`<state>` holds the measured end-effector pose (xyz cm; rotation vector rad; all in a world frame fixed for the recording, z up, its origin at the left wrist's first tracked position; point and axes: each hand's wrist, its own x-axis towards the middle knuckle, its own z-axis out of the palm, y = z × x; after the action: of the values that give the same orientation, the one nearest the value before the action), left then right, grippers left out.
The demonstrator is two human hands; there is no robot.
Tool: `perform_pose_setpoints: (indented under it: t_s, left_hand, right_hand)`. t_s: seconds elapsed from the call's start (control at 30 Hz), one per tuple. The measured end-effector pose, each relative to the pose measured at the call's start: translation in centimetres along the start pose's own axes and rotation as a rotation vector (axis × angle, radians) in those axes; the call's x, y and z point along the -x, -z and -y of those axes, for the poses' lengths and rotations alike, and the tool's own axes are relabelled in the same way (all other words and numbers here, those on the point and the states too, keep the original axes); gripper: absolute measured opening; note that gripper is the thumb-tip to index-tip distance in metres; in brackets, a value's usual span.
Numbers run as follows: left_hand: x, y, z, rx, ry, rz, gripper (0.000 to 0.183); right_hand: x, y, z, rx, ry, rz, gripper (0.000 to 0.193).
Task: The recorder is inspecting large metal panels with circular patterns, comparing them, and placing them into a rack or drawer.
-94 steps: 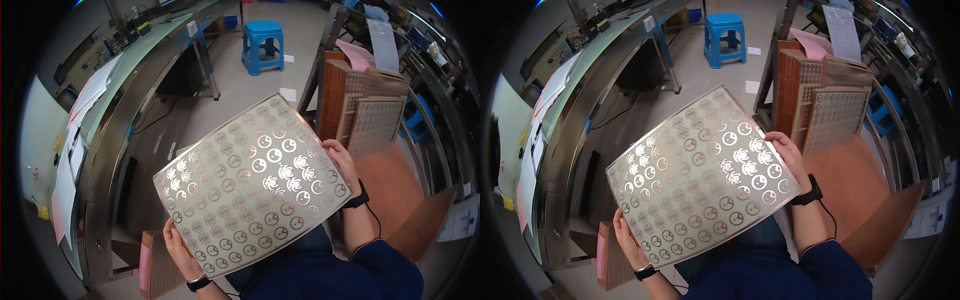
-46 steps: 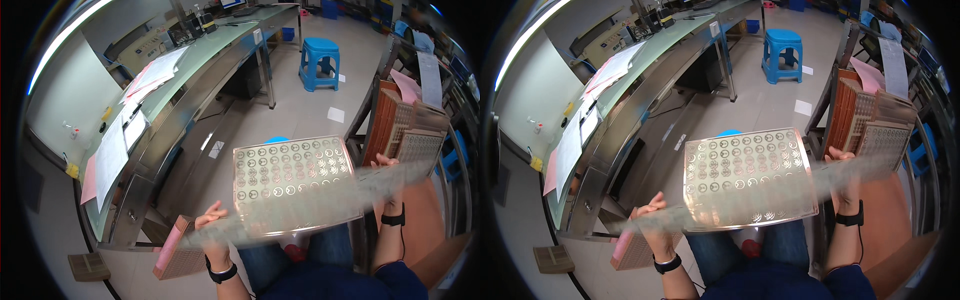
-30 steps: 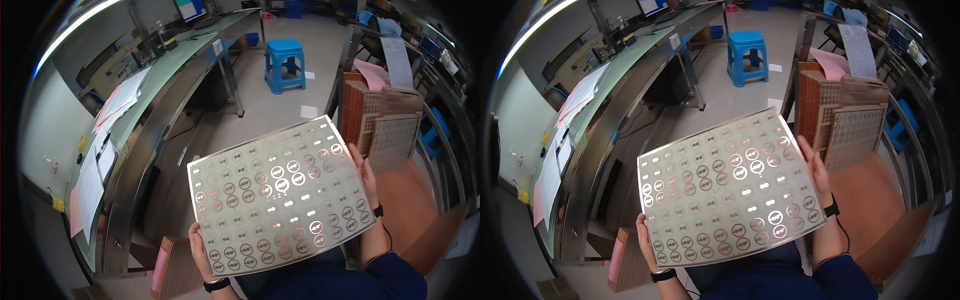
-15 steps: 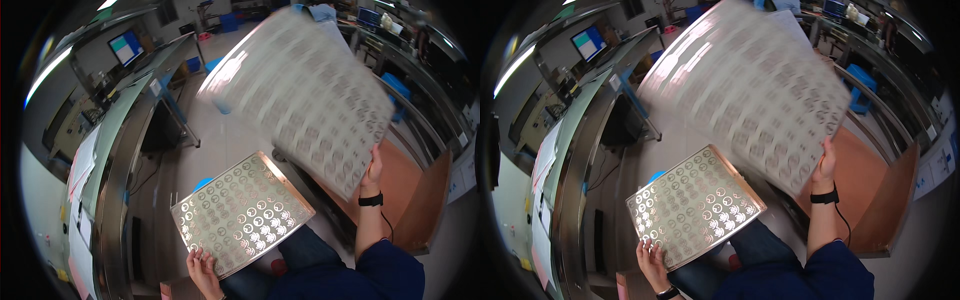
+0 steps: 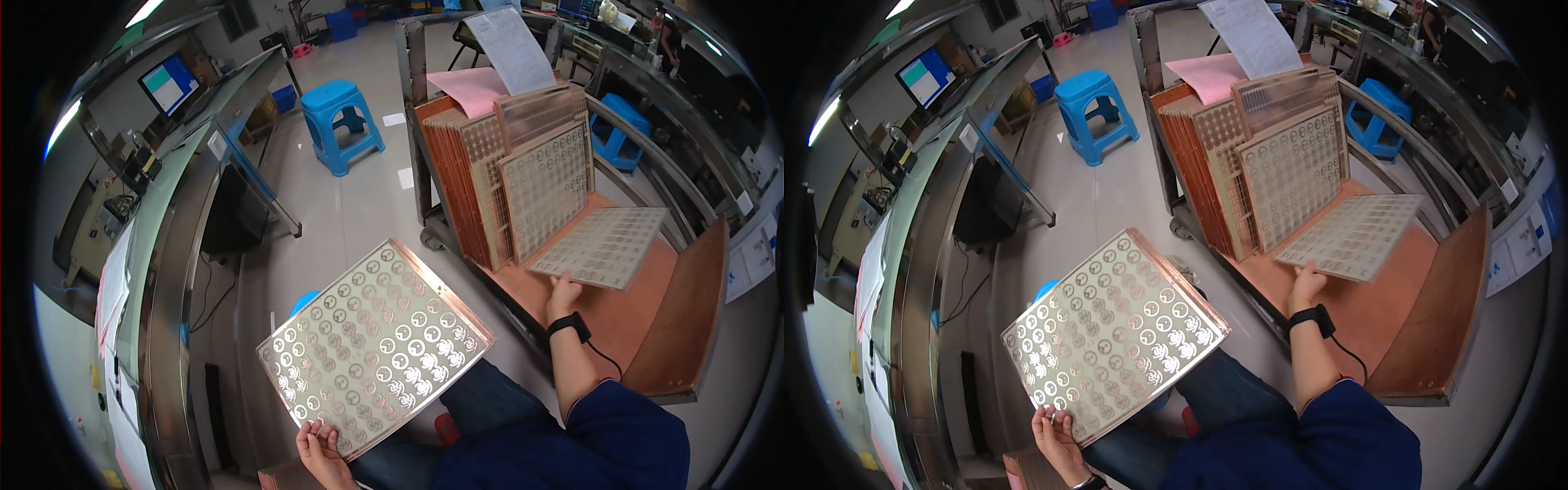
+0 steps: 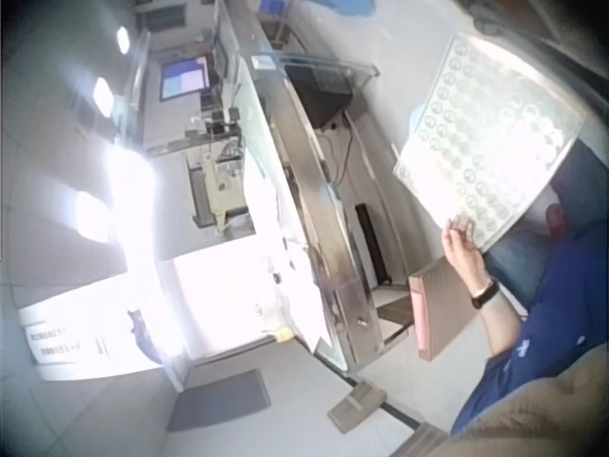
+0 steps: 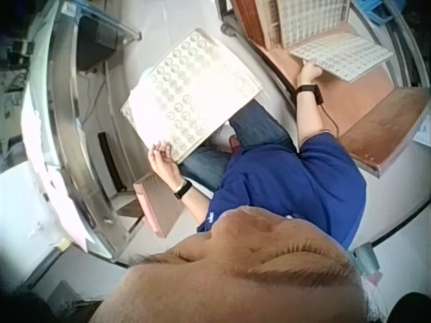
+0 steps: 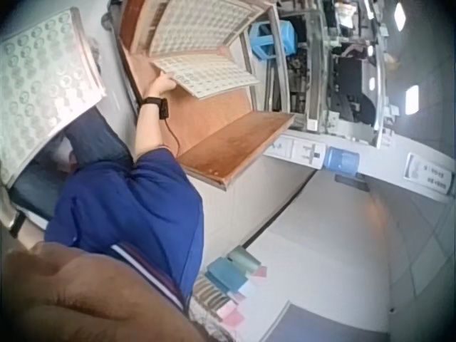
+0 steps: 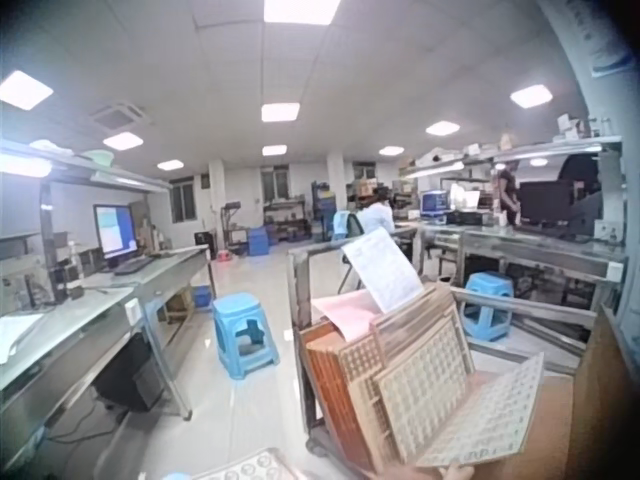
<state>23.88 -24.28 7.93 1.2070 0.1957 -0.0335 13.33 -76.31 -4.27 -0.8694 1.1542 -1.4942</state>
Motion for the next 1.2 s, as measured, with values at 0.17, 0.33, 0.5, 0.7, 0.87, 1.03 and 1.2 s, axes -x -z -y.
perform_pose_setpoints:
  t_s: [0.17, 0.33, 0.5, 0.7, 0.87, 1.03, 1.2]
  left_hand:
    - [0.3, 0.6, 0.0, -0.016, 0.009, -0.016, 0.025]
    - [1.1, 0.9, -0.2, -0.041, 0.005, -0.045, 0.025]
    - [1.3, 1.6, -0.6, -0.047, 0.020, -0.082, 0.025]
    - [0.5, 2.6, -0.3, -0.043, -0.062, -0.112, 0.025]
    - [-1.5, 4.6, 0.5, -0.253, -0.165, -0.348, 0.028]
    - [-3.4, 5.2, 1.1, -0.307, 0.095, -0.229, 0.040]
    - [-3.4, 3.4, 1.3, -0.560, -0.096, -0.156, 0.041]
  right_hand:
    - [0.6, -4.4, -2.0, 0.274, 0.157, 0.268, 0.048]
    - [-1.7, -9.1, -2.6, 0.548, 0.378, 0.519, 0.082]
    - [-3.9, -10.8, -3.1, 0.737, 0.401, 0.554, 0.082]
    - [-4.5, -10.5, -2.4, 0.741, 0.308, 0.665, 0.076]
    - [3.6, -10.4, 1.2, 0.518, 0.492, 0.873, 0.045]
    - [15.1, -9.9, 5.8, 0.600, 0.636, 1.340, 0.040]
    - [19.5, -9.1, 6.4, 0.895, 0.944, 1.416, 0.044]
